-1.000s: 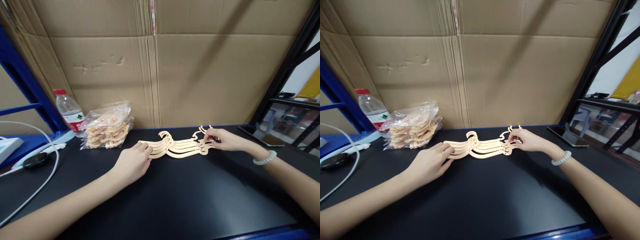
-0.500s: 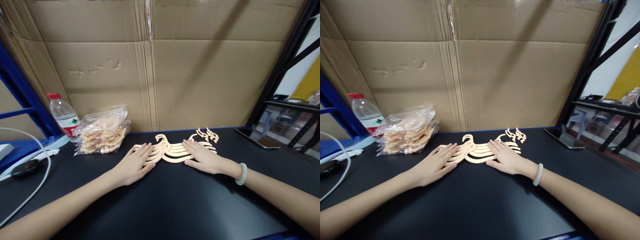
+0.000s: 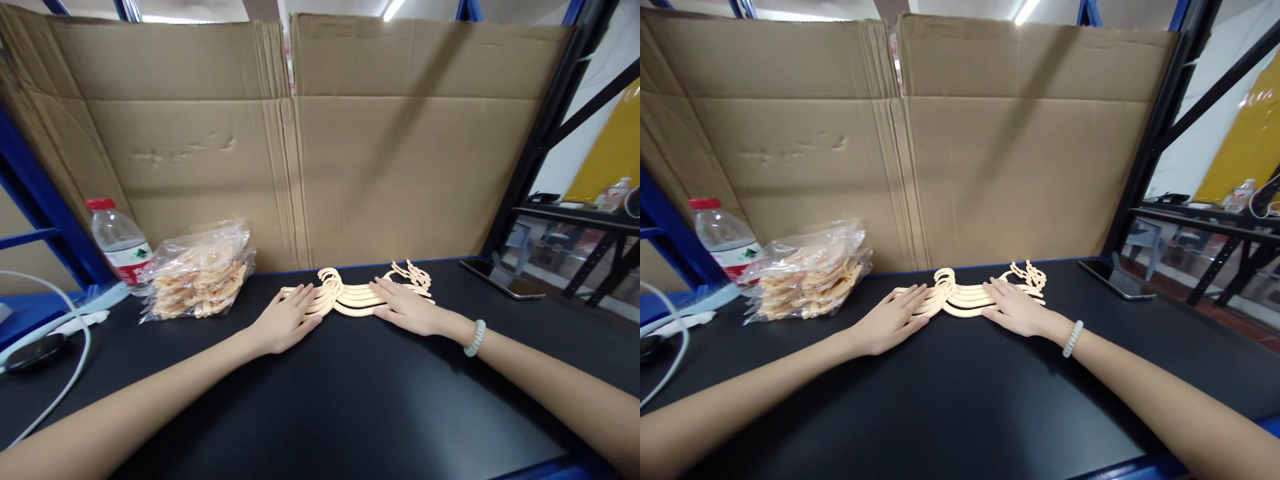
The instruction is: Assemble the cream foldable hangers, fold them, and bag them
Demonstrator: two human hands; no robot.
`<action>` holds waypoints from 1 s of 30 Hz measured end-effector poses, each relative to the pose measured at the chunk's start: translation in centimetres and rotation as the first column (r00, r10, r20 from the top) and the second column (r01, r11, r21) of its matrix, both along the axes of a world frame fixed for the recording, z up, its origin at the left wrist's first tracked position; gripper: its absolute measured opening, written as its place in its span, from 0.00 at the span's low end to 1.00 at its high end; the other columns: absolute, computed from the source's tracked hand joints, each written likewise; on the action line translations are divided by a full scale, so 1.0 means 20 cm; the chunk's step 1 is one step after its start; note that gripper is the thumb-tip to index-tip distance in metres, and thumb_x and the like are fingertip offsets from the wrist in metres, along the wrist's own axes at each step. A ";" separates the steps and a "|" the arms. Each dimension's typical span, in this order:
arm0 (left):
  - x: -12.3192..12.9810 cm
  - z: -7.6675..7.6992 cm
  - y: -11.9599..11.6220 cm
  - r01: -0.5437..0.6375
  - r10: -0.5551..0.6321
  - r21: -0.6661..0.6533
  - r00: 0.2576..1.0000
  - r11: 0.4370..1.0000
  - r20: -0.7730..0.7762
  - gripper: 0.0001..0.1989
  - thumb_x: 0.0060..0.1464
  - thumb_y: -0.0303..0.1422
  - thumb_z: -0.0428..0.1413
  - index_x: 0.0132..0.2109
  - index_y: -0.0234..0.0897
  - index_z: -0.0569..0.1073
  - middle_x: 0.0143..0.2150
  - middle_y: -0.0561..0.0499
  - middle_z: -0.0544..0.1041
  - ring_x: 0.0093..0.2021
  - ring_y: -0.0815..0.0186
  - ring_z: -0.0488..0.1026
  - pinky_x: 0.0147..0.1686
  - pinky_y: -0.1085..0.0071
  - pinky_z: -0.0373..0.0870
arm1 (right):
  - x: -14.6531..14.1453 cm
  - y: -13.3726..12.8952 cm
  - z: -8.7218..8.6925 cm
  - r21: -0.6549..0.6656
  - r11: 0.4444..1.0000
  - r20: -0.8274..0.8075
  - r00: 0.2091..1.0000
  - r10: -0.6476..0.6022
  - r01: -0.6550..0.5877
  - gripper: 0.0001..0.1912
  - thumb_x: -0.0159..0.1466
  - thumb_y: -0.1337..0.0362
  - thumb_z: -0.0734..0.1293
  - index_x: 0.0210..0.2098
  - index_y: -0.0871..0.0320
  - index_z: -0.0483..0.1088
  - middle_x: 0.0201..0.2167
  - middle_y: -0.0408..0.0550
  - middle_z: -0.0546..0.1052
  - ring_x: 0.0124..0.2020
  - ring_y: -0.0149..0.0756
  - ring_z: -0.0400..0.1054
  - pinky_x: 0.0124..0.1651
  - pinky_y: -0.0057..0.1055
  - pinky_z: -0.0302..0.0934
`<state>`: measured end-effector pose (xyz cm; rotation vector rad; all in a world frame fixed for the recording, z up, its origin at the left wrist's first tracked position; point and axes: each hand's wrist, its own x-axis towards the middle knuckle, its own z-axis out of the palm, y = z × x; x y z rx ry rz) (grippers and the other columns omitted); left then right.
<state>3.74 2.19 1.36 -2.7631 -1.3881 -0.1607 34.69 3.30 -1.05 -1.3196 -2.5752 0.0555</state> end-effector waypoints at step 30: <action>0.03 -0.01 0.00 -0.054 0.055 0.019 0.997 0.998 -0.052 0.33 0.64 0.50 0.35 0.69 0.36 0.51 0.70 0.43 0.50 0.70 0.55 0.47 0.64 0.53 0.48 | 0.28 0.17 0.08 0.049 0.998 0.124 0.991 0.044 -0.050 0.48 0.55 0.34 0.63 0.63 0.61 0.59 0.62 0.60 0.63 0.67 0.58 0.43 0.67 0.55 0.37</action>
